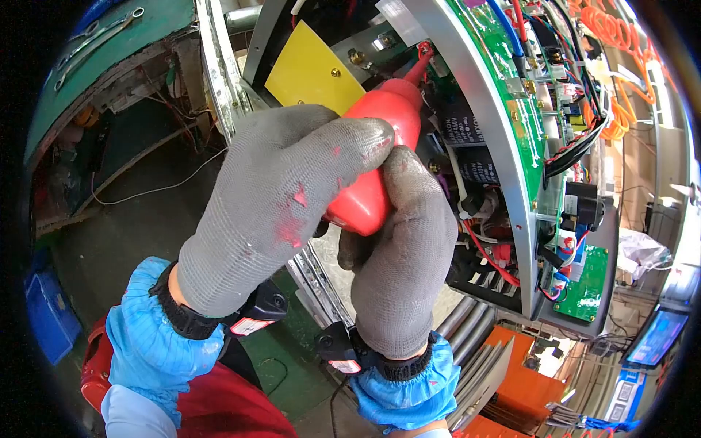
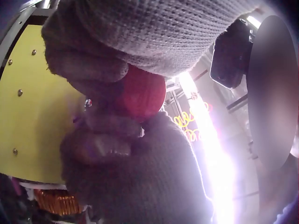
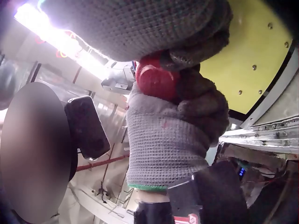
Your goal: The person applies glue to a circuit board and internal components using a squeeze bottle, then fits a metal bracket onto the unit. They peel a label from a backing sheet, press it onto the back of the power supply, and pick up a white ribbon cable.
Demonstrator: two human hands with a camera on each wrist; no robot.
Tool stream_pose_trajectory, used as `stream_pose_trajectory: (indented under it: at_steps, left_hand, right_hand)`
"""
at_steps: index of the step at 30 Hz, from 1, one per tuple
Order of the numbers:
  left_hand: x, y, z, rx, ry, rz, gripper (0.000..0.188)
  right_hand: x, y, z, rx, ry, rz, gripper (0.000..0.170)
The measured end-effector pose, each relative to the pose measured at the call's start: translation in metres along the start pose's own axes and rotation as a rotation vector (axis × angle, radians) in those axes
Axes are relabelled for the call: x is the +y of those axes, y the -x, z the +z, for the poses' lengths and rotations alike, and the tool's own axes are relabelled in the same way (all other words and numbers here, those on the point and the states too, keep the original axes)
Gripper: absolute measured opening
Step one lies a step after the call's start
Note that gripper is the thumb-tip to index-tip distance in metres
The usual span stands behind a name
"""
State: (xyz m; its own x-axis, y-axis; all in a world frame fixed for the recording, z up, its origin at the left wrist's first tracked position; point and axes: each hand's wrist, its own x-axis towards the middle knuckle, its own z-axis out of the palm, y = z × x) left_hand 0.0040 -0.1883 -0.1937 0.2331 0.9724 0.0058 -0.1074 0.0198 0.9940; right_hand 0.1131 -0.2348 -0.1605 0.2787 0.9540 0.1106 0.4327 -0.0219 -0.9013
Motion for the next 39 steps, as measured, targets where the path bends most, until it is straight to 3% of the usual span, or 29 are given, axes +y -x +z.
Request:
stream_pose_trajectory:
  at_steps: [4, 8, 9, 13, 15, 18, 19, 21, 22, 25, 26, 27, 29, 31, 32, 33, 35, 38, 39]
  left_hand:
    - [-0.014, 0.001, 0.004, 0.061, -0.07, 0.223, 0.021]
    - [-0.003, 0.002, 0.003, 0.034, 0.183, -0.034, 0.037]
    - [0.0, 0.003, 0.002, 0.023, 0.257, -0.141, 0.04]
    - [-0.002, 0.01, 0.005, 0.039, 0.308, -0.145, 0.038]
    - [-0.005, 0.021, 0.004, 0.046, 0.301, -0.115, 0.037]
    - [0.003, 0.053, -0.013, -0.002, 0.327, -0.275, 0.04]
    - [0.007, 0.065, -0.023, -0.05, 0.401, -0.335, 0.04]
    - [0.021, 0.09, -0.048, -0.13, 0.519, -0.454, 0.041]
    - [-0.006, 0.108, -0.058, -0.153, 0.415, -0.419, 0.043]
    - [-0.019, 0.149, -0.095, 0.007, 0.169, -0.356, 0.039]
    - [-0.029, 0.158, -0.113, 0.081, 0.114, -0.364, 0.038]
    - [-0.028, 0.161, -0.13, 0.147, 0.07, -0.368, 0.038]
    - [-0.012, 0.131, -0.171, 0.346, -0.082, -0.239, 0.038]
    - [-0.009, 0.081, -0.227, 0.406, -0.716, -0.053, 0.039]
    - [-0.003, 0.049, -0.244, 0.45, -0.798, 0.029, 0.041]
    - [0.011, 0.021, -0.255, 0.479, -0.984, -0.052, 0.041]
    - [0.024, -0.037, -0.273, 0.484, -1.132, -0.005, 0.043]
    - [0.021, -0.114, -0.29, 0.385, -1.487, 0.086, 0.038]
    - [0.015, -0.135, -0.295, 0.32, -1.551, 0.027, 0.034]
  right_hand:
    - [0.009, 0.0, -0.009, -0.053, 0.014, -0.134, 0.027]
    - [0.009, -0.002, -0.01, -0.028, 0.128, -0.148, 0.026]
    - [0.005, -0.002, -0.009, -0.008, 0.126, -0.095, 0.026]
    - [-0.017, -0.001, -0.005, 0.047, -0.048, 0.263, 0.031]
    - [-0.016, 0.004, -0.01, -0.022, -0.142, 0.388, 0.034]
    - [-0.019, 0.029, -0.006, -0.129, -0.103, 0.345, 0.031]
    - [-0.018, 0.041, -0.002, -0.154, -0.17, 0.413, 0.03]
    - [-0.003, 0.067, -0.005, -0.352, -0.11, 0.417, 0.032]
    - [0.001, 0.077, -0.004, -0.462, -0.025, 0.421, 0.033]
    - [-0.022, 0.087, 0.004, -0.762, -0.029, 0.496, 0.033]
    - [-0.013, 0.095, 0.001, -0.742, 0.109, 0.302, 0.032]
    - [-0.011, 0.094, -0.004, -0.743, 0.094, 0.266, 0.03]
    - [-0.025, 0.083, -0.019, -0.683, 0.085, 0.26, 0.028]
    - [-0.047, 0.073, -0.037, -0.584, 0.069, 0.375, 0.027]
    - [-0.071, 0.065, -0.046, -0.546, 0.017, 0.488, 0.027]
    - [-0.079, 0.06, -0.056, -0.516, 0.041, 0.426, 0.027]
    - [-0.113, 0.05, -0.075, -0.462, 0.104, 0.325, 0.027]
    - [-0.16, 0.031, -0.106, -0.452, 0.353, -0.018, 0.027]
    - [-0.185, 0.025, -0.113, -0.431, 0.392, -0.088, 0.026]
